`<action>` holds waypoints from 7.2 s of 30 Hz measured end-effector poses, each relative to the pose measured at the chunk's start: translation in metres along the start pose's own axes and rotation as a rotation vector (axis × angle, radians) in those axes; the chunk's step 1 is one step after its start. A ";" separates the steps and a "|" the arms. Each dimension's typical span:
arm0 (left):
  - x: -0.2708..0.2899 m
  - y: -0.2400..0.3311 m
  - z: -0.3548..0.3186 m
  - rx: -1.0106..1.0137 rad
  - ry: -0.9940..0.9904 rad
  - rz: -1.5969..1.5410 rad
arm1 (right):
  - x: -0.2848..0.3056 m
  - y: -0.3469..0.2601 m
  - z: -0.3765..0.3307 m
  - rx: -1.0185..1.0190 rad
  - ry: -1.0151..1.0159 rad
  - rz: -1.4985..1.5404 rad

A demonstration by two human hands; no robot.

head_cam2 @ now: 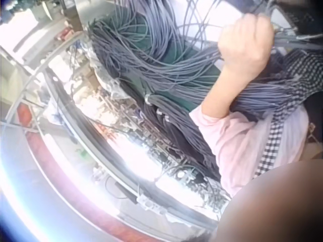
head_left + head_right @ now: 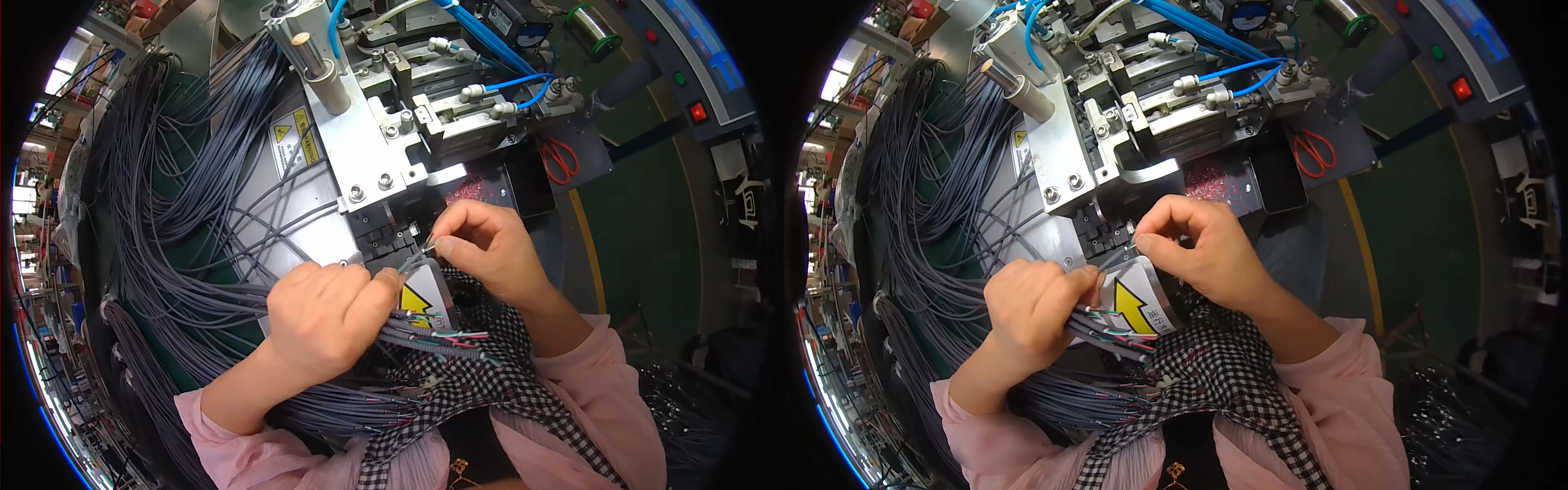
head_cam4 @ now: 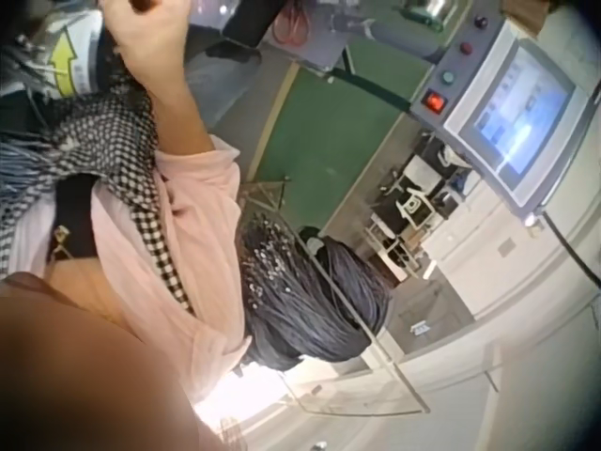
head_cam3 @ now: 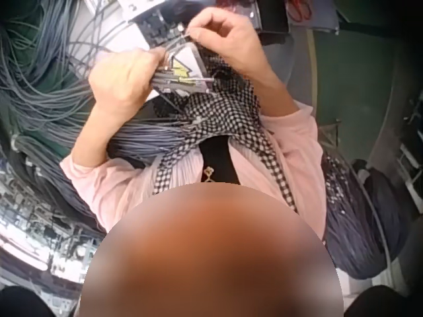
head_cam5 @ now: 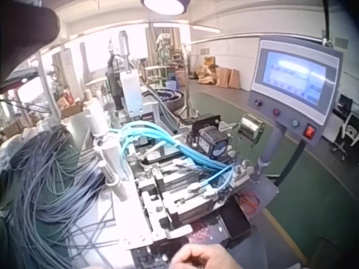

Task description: The recorder processes bundles of electrical cables using an industrial machine and secures them with rubber bands.

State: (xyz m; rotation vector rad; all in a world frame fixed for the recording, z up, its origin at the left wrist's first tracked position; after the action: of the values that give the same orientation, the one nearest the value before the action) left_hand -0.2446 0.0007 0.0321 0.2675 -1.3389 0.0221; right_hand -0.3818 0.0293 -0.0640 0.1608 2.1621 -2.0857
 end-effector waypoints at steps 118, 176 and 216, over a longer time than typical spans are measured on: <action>-0.031 -0.018 0.012 0.123 -0.097 0.051 | 0.006 0.018 0.010 -0.076 0.163 -0.157; -0.013 -0.028 0.005 0.194 -0.017 -0.376 | -0.010 -0.024 -0.007 0.211 0.156 -0.287; -0.008 -0.004 0.005 0.067 0.066 0.112 | -0.003 -0.005 -0.003 -0.018 0.098 -0.080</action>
State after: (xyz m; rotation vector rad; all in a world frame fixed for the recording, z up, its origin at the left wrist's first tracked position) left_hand -0.2501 -0.0031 0.0245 0.2459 -1.2875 0.1691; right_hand -0.3794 0.0317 -0.0589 0.1817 2.2791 -2.1424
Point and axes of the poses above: each hand's wrist, its own z-axis towards the middle knuckle, its own x-axis out of the back of the hand, y = z × x, the point moved 8 cm from there along z, towards the middle knuckle, and after that the axes turned 13 degrees about -y, right-handed, at the moved point
